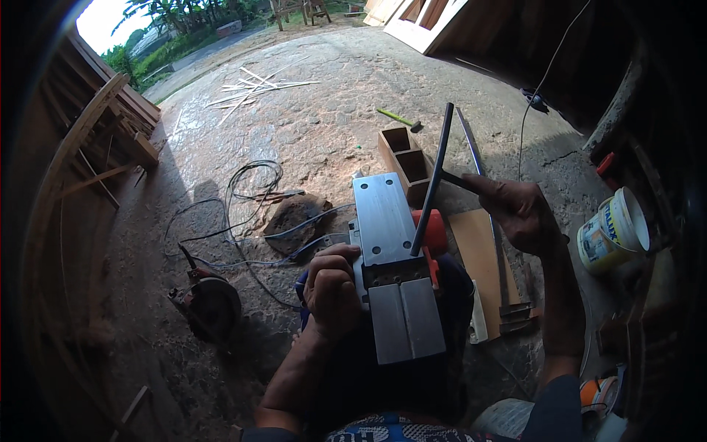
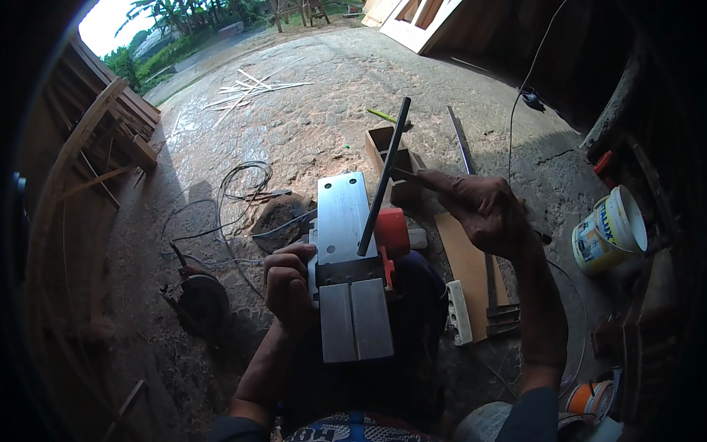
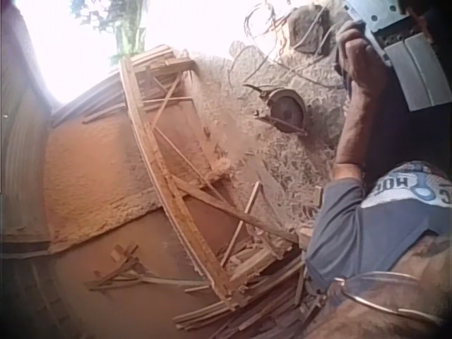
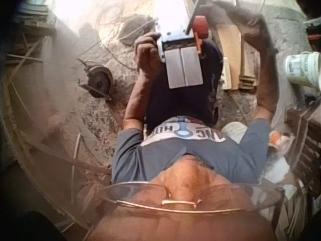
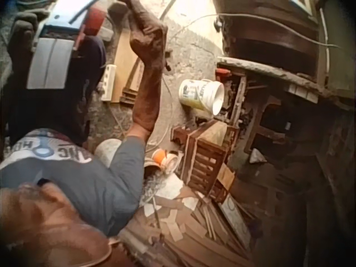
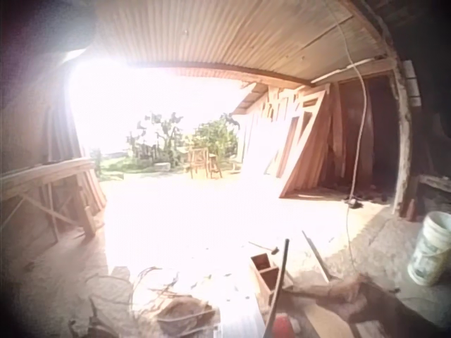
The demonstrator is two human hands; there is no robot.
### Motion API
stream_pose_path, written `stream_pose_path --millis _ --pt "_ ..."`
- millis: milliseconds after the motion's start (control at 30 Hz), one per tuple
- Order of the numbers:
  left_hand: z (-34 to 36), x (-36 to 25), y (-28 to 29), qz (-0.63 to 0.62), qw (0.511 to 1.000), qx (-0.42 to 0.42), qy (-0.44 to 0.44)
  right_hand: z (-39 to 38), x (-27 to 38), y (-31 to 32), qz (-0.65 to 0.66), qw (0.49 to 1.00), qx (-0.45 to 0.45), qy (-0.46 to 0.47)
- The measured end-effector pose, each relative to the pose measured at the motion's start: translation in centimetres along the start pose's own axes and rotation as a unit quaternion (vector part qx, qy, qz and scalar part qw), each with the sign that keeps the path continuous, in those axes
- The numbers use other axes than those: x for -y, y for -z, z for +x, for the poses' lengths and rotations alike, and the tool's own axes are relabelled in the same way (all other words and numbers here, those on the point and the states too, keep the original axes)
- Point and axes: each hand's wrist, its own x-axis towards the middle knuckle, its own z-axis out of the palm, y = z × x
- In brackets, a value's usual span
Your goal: The person uses a T-handle tool to adjust the bolts on a power planer's blade assembly. They hold the power tool on their lap and use their hands to position the components and tighten the fasteners.
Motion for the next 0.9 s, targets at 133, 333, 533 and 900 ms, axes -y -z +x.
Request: stream_pose_path --millis 133,333,533,900 --pt "0.1 -0.1 0.1 -0.001 1.0 0.001 0.0 1.5 1.0 0.0 -0.096 0.992 0.033 0.075" --pt "0.2 -0.1 0.2 0.009 1.0 0.004 -0.003 1.5 2.6 -0.3 -0.169 0.982 0.037 0.077" --pt "0.3 -0.2 0.1 0.004 1.0 0.005 -0.008 1.5 2.2 0.0 -0.181 0.979 0.016 0.095" --pt "0.3 -0.1 0.0 0.023 1.0 -0.002 -0.01 1.1 2.2 0.1 -0.178 0.98 0.02 0.092"
